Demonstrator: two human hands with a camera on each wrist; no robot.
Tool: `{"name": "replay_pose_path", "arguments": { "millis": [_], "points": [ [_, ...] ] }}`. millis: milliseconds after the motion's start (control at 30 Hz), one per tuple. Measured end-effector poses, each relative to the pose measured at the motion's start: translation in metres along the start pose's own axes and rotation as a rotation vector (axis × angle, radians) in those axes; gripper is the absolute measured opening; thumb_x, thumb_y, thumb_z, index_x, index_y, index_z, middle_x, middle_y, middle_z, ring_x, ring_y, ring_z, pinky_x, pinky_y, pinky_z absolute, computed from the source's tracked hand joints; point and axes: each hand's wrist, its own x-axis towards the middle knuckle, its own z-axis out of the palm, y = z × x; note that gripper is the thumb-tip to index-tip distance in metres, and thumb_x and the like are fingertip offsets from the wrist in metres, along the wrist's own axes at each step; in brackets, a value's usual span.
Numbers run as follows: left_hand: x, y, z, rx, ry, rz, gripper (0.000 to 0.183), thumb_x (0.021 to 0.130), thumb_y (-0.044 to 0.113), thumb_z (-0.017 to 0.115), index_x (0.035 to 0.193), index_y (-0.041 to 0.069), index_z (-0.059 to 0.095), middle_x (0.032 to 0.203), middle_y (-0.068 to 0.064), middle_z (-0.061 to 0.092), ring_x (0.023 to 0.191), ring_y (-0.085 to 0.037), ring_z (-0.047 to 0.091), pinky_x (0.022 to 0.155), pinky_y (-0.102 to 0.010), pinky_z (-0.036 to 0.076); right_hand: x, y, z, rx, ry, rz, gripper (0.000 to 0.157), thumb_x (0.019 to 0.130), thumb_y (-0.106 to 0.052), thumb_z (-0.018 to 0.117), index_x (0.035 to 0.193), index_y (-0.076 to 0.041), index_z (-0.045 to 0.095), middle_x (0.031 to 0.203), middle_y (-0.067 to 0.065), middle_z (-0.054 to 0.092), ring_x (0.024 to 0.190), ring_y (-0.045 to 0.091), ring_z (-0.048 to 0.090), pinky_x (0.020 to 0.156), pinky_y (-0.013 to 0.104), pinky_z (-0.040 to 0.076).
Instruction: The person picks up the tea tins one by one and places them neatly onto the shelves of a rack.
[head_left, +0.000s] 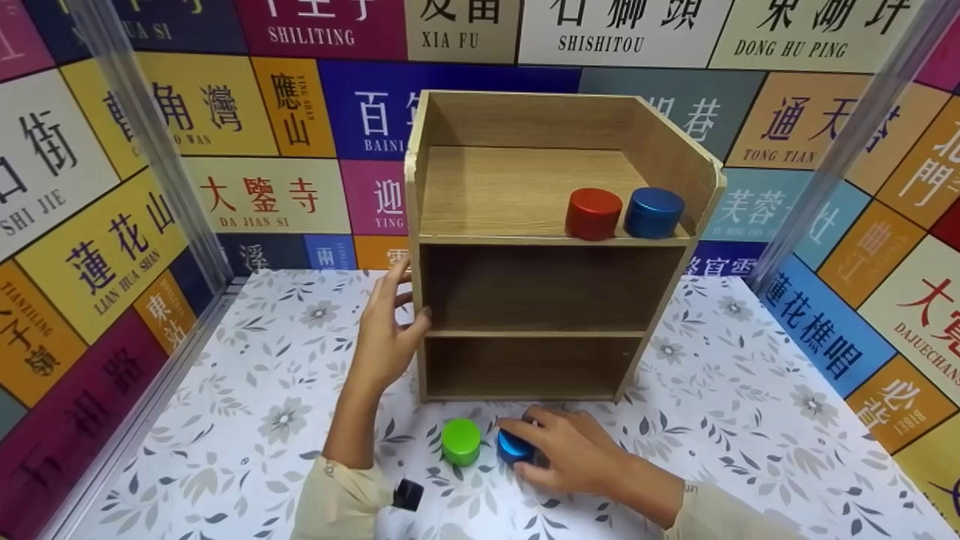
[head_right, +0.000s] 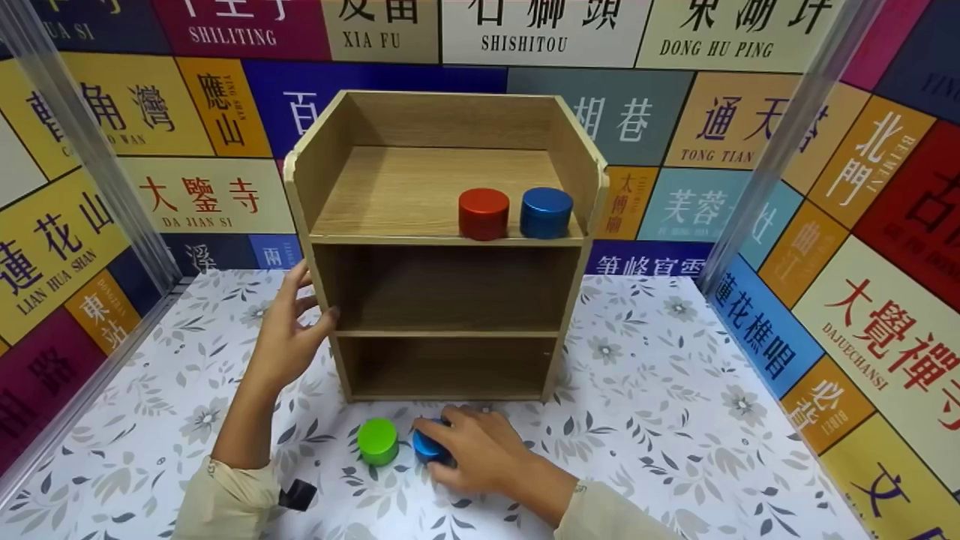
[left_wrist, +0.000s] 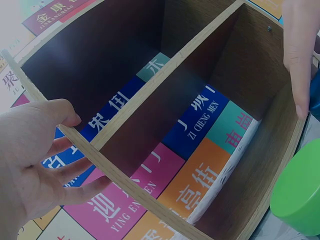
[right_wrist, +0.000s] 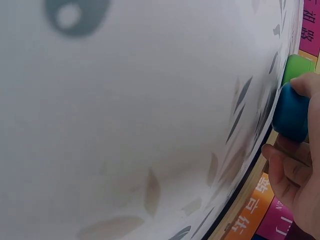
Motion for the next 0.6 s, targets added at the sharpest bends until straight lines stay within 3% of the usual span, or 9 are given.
{"name": "replay_pose_path", "arguments": {
  "millis": [100,333,600],
  "points": [
    [0.0,-0.001,-0.001,0.003,0.003,-0.003,0.078,0.093,0.002,0.065,0.157,0.036,0.037,0.148,-0.007,0.048,0.124,-0.032,0.063,0.088,-0.043,0.063,0.002,-0.001,-0.001,0.014,0.003,-0.001,0.064,0.086,-0.041,0.075,0.147,-0.03,0.055,0.11,0.001,0.064,0.085,0.01,0.063,0.069,0.021,0.056],
    [-0.001,0.0,0.0,0.005,0.002,-0.017,0.076,0.092,0.002,0.064,0.156,0.035,0.038,0.145,-0.008,0.049,0.123,-0.032,0.063,0.082,-0.043,0.065,0.005,0.0,-0.013,-0.107,0.053,0.0,0.063,0.084,-0.05,0.076,0.142,-0.031,0.059,0.107,-0.002,0.065,0.077,0.01,0.063,0.059,0.023,0.052],
    [0.0,0.0,0.0,0.005,0.002,-0.022,0.077,0.092,0.002,0.064,0.156,0.035,0.038,0.146,-0.008,0.049,0.124,-0.032,0.063,0.085,-0.044,0.064,0.008,0.0,-0.02,-0.128,0.048,0.005,0.06,0.085,-0.051,0.074,0.14,-0.034,0.06,0.105,-0.002,0.064,0.073,0.009,0.06,0.053,0.019,0.046]
  ]
}}
